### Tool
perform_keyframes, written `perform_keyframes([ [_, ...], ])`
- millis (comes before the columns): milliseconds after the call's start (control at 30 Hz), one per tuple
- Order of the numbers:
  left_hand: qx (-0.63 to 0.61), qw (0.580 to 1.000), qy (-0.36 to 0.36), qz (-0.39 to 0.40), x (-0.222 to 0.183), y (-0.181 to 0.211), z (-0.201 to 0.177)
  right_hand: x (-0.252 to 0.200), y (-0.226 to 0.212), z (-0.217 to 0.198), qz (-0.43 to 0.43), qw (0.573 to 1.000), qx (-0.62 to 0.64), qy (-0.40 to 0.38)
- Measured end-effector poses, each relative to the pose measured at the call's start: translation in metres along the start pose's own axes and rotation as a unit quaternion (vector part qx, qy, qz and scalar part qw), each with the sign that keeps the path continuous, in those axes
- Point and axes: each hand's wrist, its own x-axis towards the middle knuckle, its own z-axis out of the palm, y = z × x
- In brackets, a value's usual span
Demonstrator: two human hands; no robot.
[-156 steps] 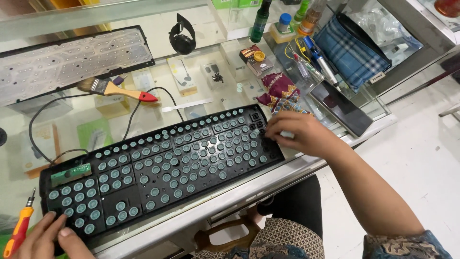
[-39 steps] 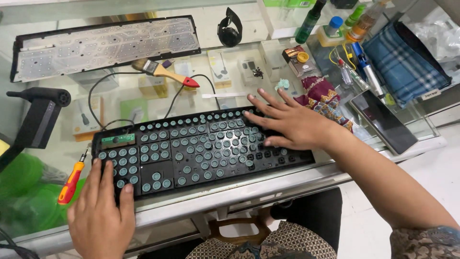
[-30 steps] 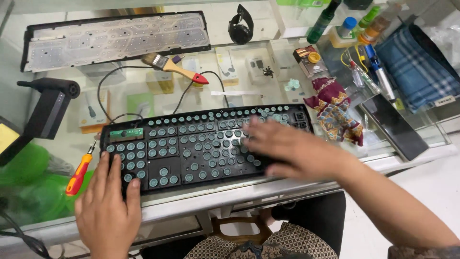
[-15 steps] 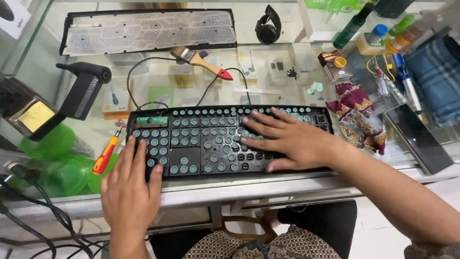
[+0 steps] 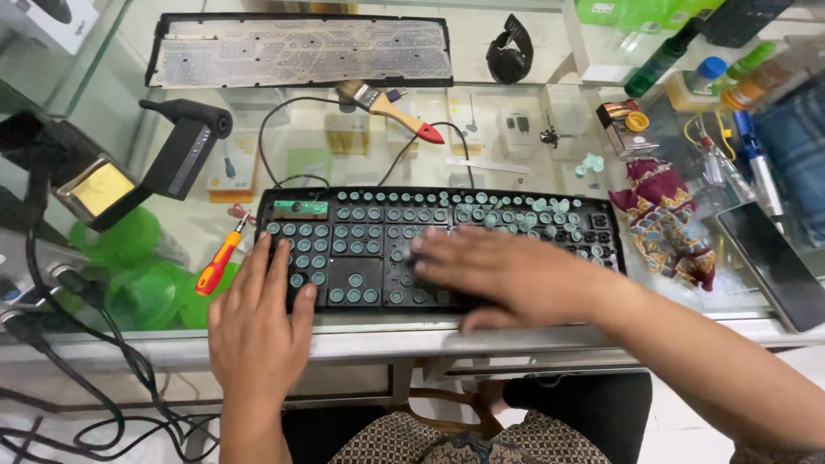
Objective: Disassembling a computer keyboard to access internal components using a screwdriver
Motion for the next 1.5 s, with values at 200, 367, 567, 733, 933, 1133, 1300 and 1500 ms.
perform_keyframes([
  [200,-0.004,0.999,-0.032,-0.014,0.002,0.0,-0.002,0.021,-0.009,0.029,-0.099,0.994,-0.015,-0.052],
  [367,0.005,1.0,-0.018,-0.008,0.001,0.0,0.0,0.017,0.028,0.027,-0.063,0.99,-0.118,-0.031],
  [567,0.011,1.0,-0.004,0.001,0.0,-0.001,0.0,0.02,0.057,0.01,-0.006,0.986,-0.165,-0.032],
  [733,-0.003,1.0,-0.013,-0.007,0.001,-0.001,0.0,0.018,0.068,-0.008,0.029,0.986,-0.158,-0.03],
  [933,0.005,1.0,0.001,-0.001,0.002,0.0,-0.001,0.022,0.016,-0.004,-0.016,0.993,-0.085,0.083],
  [1133,0.012,1.0,-0.007,-0.001,0.001,0.001,-0.002,0.025,-0.002,0.012,-0.089,0.994,-0.066,0.009],
  [1300,0.004,1.0,-0.019,-0.013,0.001,0.001,-0.002,0.026,0.002,0.011,-0.111,0.992,-0.049,0.037],
  [1500,-0.005,1.0,-0.023,-0.004,0.0,-0.004,0.002,0.026,0.041,0.013,-0.01,0.978,-0.08,0.192],
])
